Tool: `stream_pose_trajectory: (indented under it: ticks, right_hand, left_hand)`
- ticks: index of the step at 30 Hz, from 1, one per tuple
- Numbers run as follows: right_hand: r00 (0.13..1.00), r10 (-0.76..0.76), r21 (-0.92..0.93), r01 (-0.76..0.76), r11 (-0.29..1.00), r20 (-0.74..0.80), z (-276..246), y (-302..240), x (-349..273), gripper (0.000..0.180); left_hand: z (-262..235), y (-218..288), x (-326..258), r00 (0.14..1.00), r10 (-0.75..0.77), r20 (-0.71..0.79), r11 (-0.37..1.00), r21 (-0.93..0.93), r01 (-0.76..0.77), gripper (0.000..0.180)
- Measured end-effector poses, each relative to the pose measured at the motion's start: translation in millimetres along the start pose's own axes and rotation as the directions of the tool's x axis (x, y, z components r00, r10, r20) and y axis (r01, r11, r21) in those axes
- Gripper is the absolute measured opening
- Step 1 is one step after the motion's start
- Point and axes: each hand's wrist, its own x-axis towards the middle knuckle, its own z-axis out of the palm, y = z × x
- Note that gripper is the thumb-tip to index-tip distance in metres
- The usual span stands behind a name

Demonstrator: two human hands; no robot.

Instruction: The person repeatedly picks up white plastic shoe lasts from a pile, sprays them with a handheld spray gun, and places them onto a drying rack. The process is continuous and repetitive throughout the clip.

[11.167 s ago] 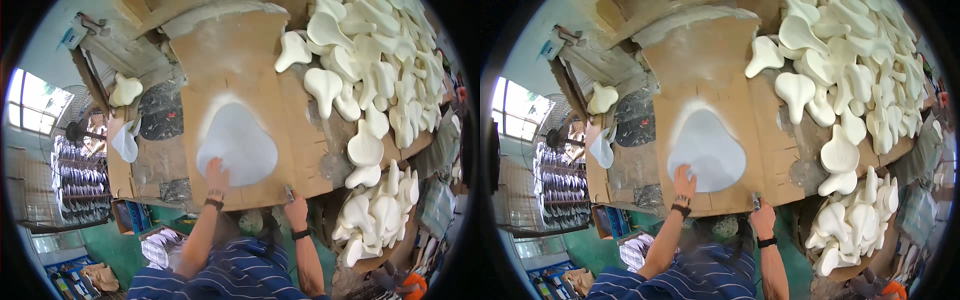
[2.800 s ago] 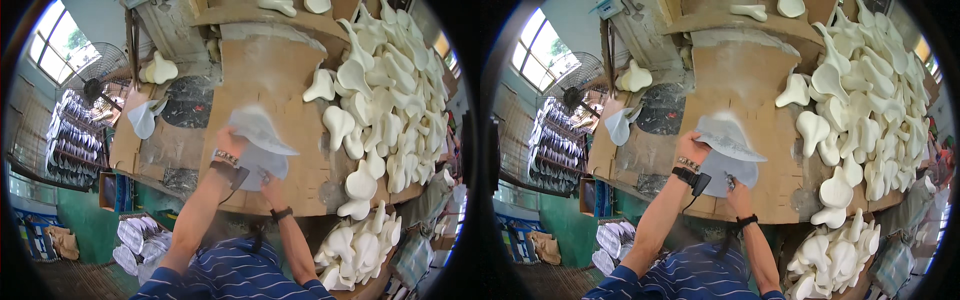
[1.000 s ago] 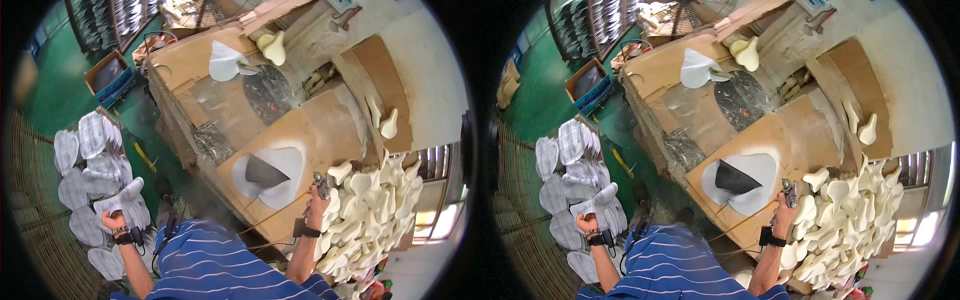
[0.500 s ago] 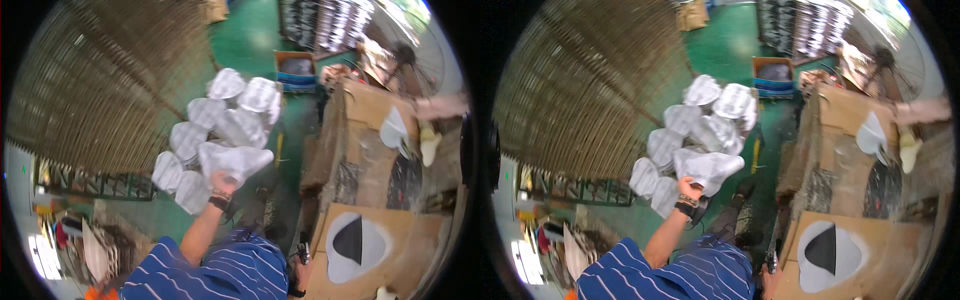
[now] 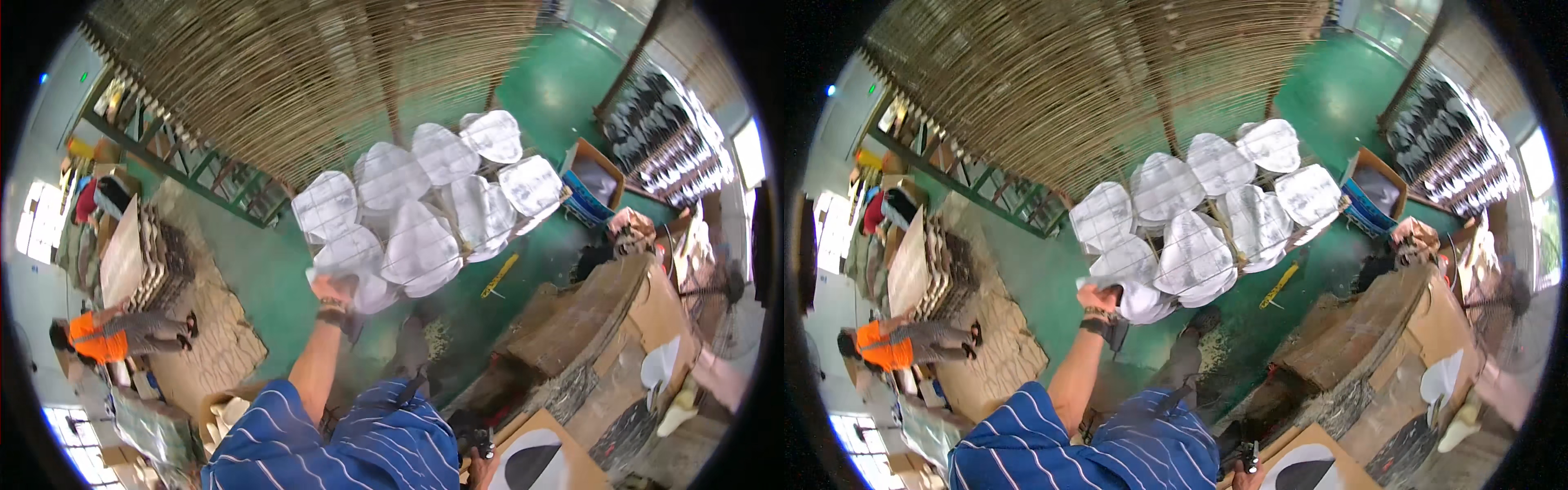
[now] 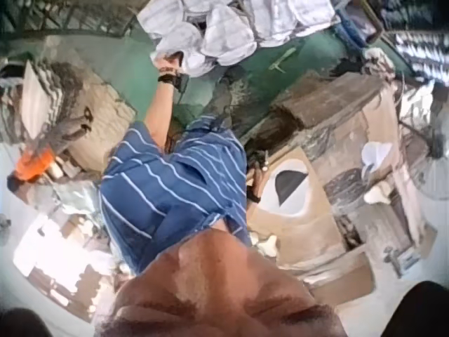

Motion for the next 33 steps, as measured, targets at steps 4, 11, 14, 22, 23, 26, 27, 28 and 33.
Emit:
stream_pose_trajectory:
  ticks: [4,11,14,22,23,26,27,28,33]
  right_hand:
    - [0.973,0.03,-0.162,0.007,0.987,0.228,14,-82,23,0.052]
    - [0.912,0.313,-0.475,-0.16,0.865,0.264,55,-198,79,0.057]
    - [0.851,0.429,-0.409,-0.291,0.865,0.303,48,-178,99,0.056]
    - [0.873,0.438,-0.235,-0.389,0.891,0.215,103,-265,114,0.054]
    - [0.888,0.397,-0.299,-0.324,0.898,0.231,96,-244,120,0.057]
    - [0.876,0.13,-0.538,0.162,0.827,0.465,83,-200,123,0.062]
    - [0.711,0.68,-0.259,-0.633,0.73,0.18,113,-243,115,0.067]
    - [0.803,0.577,-0.32,-0.513,0.796,0.148,114,-236,96,0.069]
    - [0.976,0.218,-0.247,-0.209,0.946,0.011,107,-189,58,0.031]
  left_hand:
    - [39,66,53,0.973,0.23,0.004,0.956,-0.186,-0.225,0.026]
    - [132,126,99,0.856,0.517,-0.006,0.692,-0.586,-0.422,0.03]
    - [163,91,120,0.876,0.476,-0.079,0.71,-0.553,-0.436,0.032]
    - [97,-138,239,0.983,-0.036,0.181,0.272,0.948,-0.165,0.069]
    - [80,-170,238,0.927,0.065,0.37,-0.124,0.925,-0.36,0.069]
    - [31,-263,178,0.736,-0.092,0.671,-0.204,0.71,-0.674,0.06]
    - [54,-267,146,0.755,-0.474,0.453,-0.13,0.812,-0.569,0.056]
    - [73,-266,99,0.601,-0.785,0.148,-0.153,0.895,-0.42,0.053]
    - [16,-312,3,0.444,-0.896,0.009,-0.365,0.556,-0.747,0.051]
